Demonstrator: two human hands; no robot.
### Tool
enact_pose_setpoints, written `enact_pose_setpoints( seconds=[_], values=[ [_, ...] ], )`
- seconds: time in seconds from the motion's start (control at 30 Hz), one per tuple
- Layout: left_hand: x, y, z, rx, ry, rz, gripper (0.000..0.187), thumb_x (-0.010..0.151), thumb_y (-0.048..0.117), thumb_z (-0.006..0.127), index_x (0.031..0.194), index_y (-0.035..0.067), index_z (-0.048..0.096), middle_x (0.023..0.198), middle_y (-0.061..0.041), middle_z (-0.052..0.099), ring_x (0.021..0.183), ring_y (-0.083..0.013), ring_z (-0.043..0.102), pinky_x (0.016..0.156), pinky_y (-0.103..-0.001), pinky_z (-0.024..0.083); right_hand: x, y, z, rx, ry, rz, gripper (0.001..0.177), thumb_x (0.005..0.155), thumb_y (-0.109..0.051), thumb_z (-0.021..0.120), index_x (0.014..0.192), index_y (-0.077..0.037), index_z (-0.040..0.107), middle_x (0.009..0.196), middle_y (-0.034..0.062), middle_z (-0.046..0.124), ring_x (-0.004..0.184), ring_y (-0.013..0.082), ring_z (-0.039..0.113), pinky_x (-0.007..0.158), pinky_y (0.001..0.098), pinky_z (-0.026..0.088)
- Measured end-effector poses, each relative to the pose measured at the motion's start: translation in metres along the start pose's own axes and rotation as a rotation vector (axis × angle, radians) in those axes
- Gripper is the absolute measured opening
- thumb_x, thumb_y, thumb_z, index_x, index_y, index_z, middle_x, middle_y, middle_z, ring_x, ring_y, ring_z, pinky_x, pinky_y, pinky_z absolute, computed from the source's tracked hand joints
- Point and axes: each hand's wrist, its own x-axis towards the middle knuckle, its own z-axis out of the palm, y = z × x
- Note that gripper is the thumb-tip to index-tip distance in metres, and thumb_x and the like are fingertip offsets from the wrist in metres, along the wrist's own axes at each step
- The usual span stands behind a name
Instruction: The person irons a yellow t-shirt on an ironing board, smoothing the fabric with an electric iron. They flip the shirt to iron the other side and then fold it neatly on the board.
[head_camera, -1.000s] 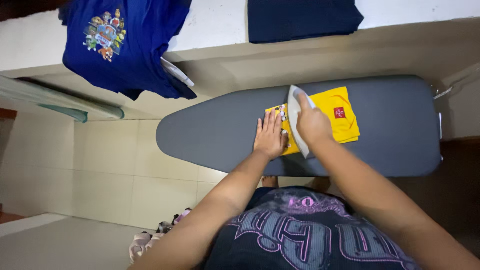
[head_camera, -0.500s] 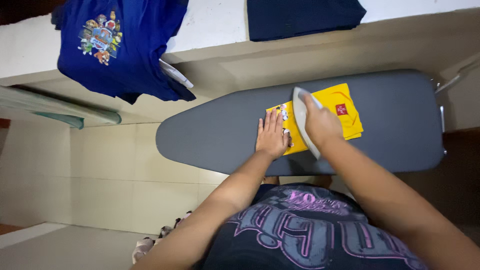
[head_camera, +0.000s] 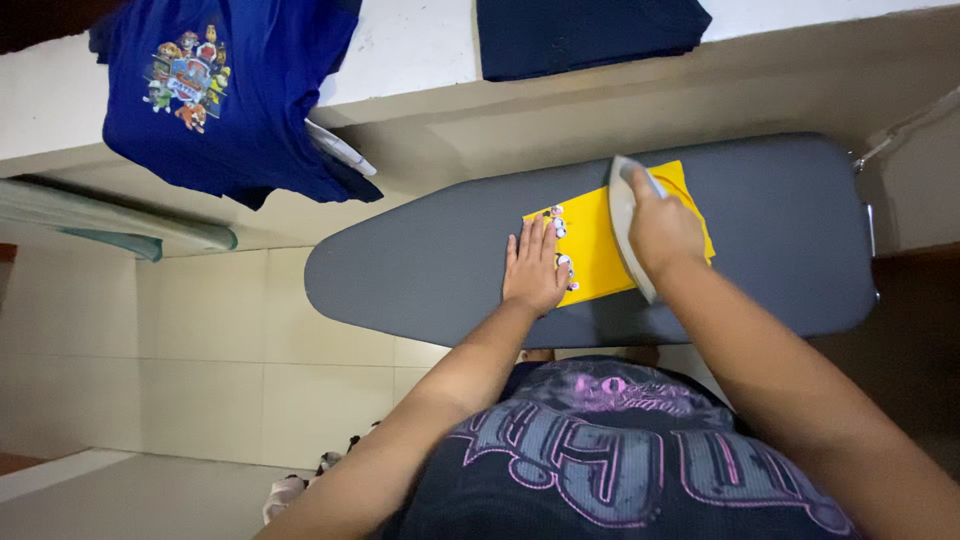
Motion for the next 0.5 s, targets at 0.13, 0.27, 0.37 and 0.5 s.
enact_pose_setpoints(
  seconds=[0.13, 0.27, 0.37, 0.5],
  values=[
    [0.0, 0.002, -0.001, -0.014, -0.002, -0.005, 0.078, 0.095, 0.041, 0.051, 0.16, 0.006, 0.025, 0.17, -0.017, 0.016, 0.158, -0.0319, 0.012, 0.125, -0.056, 0.009, 0.006, 0.012, -0.001, -0.018, -0.034, -0.026, 0.058, 0.101, -0.011, 0.043, 0.154, -0.032, 0.039, 0.099, 0.0316, 0.07, 0.09, 0.0483, 0.071, 0.078, 0.0579, 0.057],
    [0.001, 0.003, -0.001, 0.003, 0.053, 0.02, 0.077, 0.094, 0.04, 0.053, 0.159, 0.005, 0.028, 0.168, -0.019, 0.019, 0.157, -0.0329, 0.015, 0.124, -0.057, 0.01, -0.019, 0.044, -0.005, -0.056, 0.018, -0.001, 0.059, 0.101, -0.013, 0.044, 0.156, -0.033, 0.038, 0.096, 0.0316, 0.069, 0.085, 0.0485, 0.071, 0.074, 0.057, 0.057],
    [0.004, 0.01, -0.007, -0.066, 0.079, -0.04, 0.075, 0.093, 0.04, 0.055, 0.157, 0.007, 0.034, 0.169, -0.017, 0.024, 0.158, -0.0341, 0.018, 0.125, -0.058, 0.011, -0.019, 0.059, -0.007, -0.06, 0.036, -0.008, 0.059, 0.101, -0.014, 0.045, 0.157, -0.033, 0.037, 0.093, 0.031, 0.068, 0.081, 0.048, 0.071, 0.073, 0.0564, 0.057],
    [0.029, 0.049, -0.005, -0.024, 0.095, -0.175, 0.077, 0.096, 0.052, 0.057, 0.153, 0.004, 0.038, 0.168, -0.021, 0.025, 0.16, -0.041, 0.015, 0.128, -0.059, 0.01, -0.004, 0.056, 0.001, -0.09, 0.058, -0.011, 0.06, 0.101, -0.013, 0.046, 0.158, -0.032, 0.036, 0.092, 0.0304, 0.069, 0.081, 0.0469, 0.072, 0.073, 0.0553, 0.058]
  ],
)
